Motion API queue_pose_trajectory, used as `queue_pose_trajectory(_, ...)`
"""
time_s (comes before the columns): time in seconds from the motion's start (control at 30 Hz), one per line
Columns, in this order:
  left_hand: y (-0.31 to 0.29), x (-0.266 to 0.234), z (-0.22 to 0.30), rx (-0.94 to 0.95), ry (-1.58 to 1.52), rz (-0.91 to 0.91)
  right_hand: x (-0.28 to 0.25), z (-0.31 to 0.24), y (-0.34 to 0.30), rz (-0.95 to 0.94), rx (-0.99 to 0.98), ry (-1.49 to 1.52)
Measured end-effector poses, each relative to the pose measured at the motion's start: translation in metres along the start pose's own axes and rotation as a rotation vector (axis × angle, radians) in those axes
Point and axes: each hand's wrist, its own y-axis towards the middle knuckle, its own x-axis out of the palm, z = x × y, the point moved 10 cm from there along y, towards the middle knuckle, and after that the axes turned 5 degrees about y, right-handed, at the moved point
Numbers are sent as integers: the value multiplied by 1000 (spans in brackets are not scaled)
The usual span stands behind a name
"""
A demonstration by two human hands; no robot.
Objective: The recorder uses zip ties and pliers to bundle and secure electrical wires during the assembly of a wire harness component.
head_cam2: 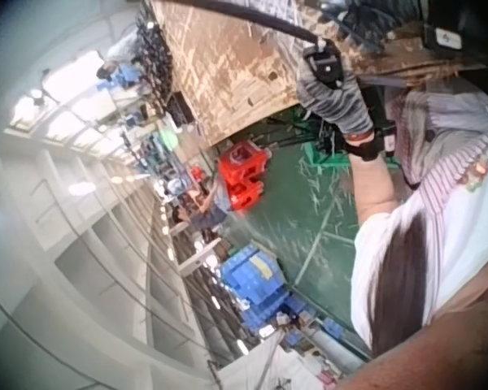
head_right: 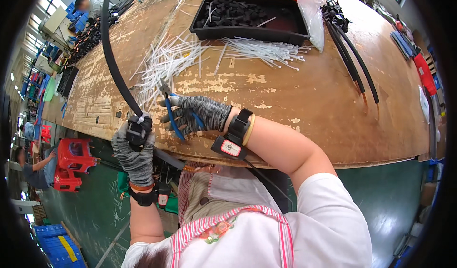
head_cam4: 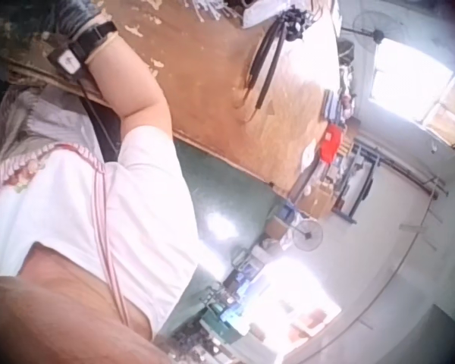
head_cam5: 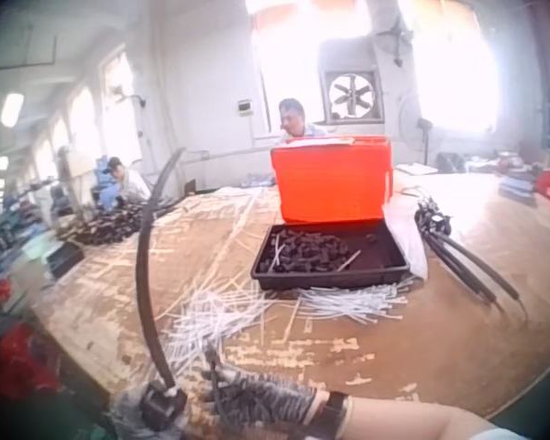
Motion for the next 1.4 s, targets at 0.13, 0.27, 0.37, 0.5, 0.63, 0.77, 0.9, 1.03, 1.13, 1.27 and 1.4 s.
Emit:
queue_pose_trajectory(0.13, 4, -7, 29, 205, 251, 6, 6, 11, -3, -83, 77, 77)
queue_pose_trajectory(0.27, 7, -4, 49, 273, 219, -99, 2, 28, 3, -29, 116, -151)
queue_pose_trajectory(0.37, 4, -4, 67, 463, 294, -152, 29, 20, 7, -192, -163, -162)
queue_pose_trajectory(0.5, 4, -7, 86, 553, 469, -172, 35, 32, -4, -146, 62, 222)
queue_pose_trajectory(0.63, 2, -5, 79, 498, 559, -228, 24, 25, 1, -86, -86, 22)
queue_pose_trajectory(0.77, -16, -28, 57, 191, 221, -147, 8, 14, -2, -77, -207, -127)
queue_pose_trajectory(0.9, -73, 16, -9, -713, -705, -189, 25, 6, 0, -77, -256, -125)
queue_pose_trajectory(1.03, -50, 36, 0, -708, -751, -311, 54, 5, -13, -123, -360, -466)
queue_pose_trajectory(1.13, -51, 37, -23, -777, -788, -115, 46, -5, -16, 49, -561, -1132)
queue_pose_trajectory(1.27, -22, 25, -19, -547, -570, -169, 37, -36, -15, 207, -583, -1611)
queue_pose_trajectory(1.4, -33, 50, -40, -548, -430, -229, 43, -40, -16, 273, -460, -2026)
